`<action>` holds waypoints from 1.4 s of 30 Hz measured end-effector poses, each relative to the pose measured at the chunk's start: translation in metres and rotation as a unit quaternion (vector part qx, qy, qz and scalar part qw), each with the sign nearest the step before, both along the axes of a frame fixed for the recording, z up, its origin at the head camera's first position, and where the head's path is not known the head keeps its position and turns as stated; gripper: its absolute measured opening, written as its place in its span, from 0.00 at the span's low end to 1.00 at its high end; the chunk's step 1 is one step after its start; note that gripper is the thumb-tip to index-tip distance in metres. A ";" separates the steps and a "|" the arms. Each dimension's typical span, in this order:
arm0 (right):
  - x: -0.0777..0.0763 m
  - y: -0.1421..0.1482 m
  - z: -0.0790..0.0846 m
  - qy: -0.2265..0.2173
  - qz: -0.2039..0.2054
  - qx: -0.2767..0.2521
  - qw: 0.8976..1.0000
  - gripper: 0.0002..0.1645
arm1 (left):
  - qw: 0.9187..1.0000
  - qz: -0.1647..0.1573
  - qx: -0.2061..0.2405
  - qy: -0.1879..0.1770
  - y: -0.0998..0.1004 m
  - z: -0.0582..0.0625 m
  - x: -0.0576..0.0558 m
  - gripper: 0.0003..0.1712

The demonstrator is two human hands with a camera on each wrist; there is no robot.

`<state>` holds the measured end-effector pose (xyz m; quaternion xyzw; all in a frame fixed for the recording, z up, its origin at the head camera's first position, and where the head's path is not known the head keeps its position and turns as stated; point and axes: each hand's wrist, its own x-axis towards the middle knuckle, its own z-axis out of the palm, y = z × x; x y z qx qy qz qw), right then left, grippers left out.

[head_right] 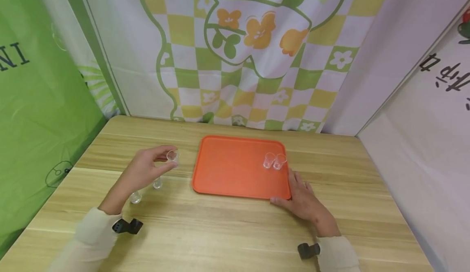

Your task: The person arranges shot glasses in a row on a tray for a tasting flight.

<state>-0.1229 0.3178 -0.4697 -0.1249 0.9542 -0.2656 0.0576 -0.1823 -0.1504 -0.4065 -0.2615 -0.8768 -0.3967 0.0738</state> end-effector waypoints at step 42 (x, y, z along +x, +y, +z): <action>0.002 0.000 0.000 -0.004 -0.004 0.005 1.000 0.68 | 0.994 -0.102 0.002 -0.030 0.129 -0.037 -0.025 0.21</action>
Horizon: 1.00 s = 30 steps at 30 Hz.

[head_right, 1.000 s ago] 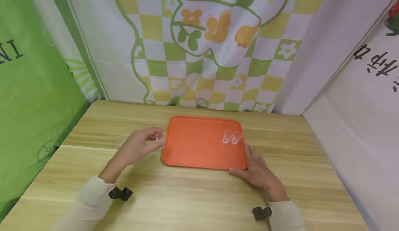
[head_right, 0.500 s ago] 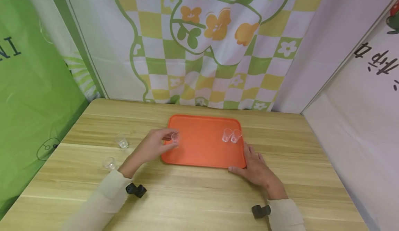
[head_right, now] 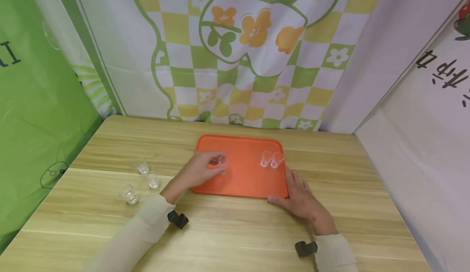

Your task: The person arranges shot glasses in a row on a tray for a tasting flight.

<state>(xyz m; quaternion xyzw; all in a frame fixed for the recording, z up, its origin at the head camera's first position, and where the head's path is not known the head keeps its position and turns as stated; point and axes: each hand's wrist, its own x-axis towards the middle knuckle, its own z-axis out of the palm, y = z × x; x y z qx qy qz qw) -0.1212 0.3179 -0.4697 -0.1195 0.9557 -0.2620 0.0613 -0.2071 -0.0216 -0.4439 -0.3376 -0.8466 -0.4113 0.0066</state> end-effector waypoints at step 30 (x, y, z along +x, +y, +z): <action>-0.001 0.000 -0.001 -0.005 -0.002 -0.002 1.000 0.69 | 0.998 0.000 -0.058 -0.037 0.070 -0.007 -0.023 0.23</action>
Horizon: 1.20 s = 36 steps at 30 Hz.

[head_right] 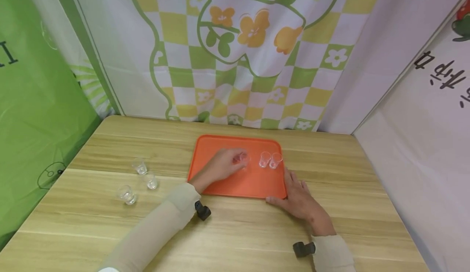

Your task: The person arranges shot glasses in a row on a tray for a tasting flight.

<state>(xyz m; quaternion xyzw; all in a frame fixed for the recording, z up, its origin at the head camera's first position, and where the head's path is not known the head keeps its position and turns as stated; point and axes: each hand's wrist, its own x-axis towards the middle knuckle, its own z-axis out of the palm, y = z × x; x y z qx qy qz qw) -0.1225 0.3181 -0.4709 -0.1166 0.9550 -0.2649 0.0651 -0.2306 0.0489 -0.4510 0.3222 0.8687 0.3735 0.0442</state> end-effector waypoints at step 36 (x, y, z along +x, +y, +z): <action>0.000 -0.001 0.000 0.008 0.002 0.003 1.000 0.68 | 0.999 0.014 0.000 -0.050 0.029 -0.006 -0.020 0.18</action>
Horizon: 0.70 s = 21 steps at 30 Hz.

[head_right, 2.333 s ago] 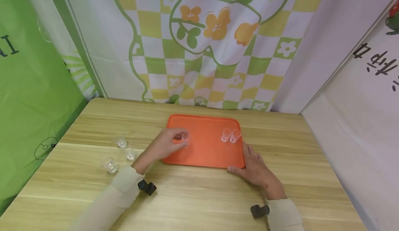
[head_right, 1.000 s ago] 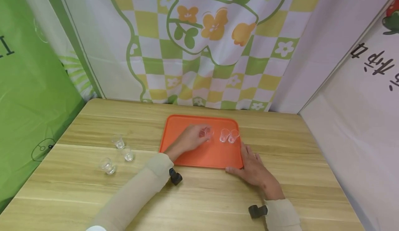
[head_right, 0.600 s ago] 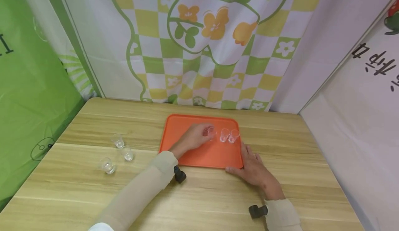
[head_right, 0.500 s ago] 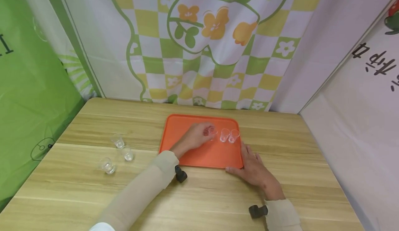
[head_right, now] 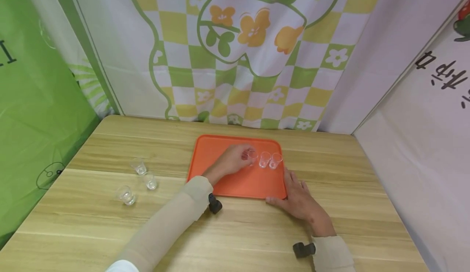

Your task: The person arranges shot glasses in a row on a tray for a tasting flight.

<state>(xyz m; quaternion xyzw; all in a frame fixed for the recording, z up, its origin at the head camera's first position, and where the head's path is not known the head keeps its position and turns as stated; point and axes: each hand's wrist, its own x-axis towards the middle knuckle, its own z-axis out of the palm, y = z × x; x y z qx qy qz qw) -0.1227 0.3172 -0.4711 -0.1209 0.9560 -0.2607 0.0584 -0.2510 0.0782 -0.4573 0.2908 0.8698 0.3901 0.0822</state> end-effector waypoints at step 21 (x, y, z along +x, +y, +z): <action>0.001 0.000 0.000 -0.012 -0.009 -0.003 1.000 0.68 | 1.000 -0.010 -0.006 0.013 0.004 -0.002 -0.001 0.22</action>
